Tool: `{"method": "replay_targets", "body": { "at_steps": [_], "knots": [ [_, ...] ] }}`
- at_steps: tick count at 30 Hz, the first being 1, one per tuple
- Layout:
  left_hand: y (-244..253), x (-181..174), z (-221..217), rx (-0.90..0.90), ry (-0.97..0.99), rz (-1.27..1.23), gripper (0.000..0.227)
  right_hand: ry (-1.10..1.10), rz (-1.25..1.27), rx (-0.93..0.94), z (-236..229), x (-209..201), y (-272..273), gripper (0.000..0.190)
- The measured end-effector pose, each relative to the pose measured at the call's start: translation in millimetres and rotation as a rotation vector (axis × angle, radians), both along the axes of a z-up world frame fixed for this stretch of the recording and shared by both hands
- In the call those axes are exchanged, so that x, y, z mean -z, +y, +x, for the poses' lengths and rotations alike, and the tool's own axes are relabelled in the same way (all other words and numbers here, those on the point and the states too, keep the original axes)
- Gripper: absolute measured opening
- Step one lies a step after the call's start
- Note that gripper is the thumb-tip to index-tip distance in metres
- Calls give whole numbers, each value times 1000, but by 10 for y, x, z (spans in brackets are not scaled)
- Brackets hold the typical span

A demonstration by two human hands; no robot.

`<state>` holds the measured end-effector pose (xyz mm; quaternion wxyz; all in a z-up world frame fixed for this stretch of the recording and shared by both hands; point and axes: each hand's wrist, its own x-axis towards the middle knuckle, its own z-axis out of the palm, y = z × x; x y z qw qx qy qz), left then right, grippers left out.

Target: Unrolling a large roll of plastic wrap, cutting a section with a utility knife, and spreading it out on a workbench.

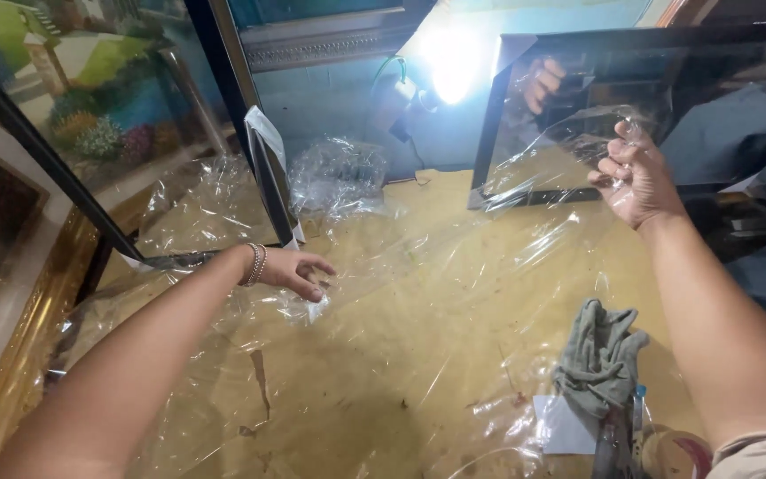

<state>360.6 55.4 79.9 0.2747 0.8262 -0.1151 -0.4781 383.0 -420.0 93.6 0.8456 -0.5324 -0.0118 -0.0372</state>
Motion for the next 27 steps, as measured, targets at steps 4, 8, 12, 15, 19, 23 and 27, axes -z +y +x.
{"method": "replay_targets", "body": {
  "at_steps": [4,8,12,15,19,23,27],
  "knots": [
    [-101,-176,-32,153,-66,141,64,-21,-253,334,47,45,-13,23],
    [-5,-207,99,27,-188,38,28,-170,-617,577,118,176,-86,13],
    [-143,-401,89,-27,-189,91,50,-79,-708,671,162,210,-34,10],
    [-448,-449,6,-21,-219,243,87,-63,-681,694,213,216,22,10],
    [-473,-197,215,217,-330,226,16,-82,-639,696,238,187,84,10],
    [-275,-121,628,-141,-367,269,16,-24,-664,648,282,188,-33,31],
    [-204,-258,1093,-492,-540,472,32,-185,-1030,682,507,565,-382,18]
  ]
}}
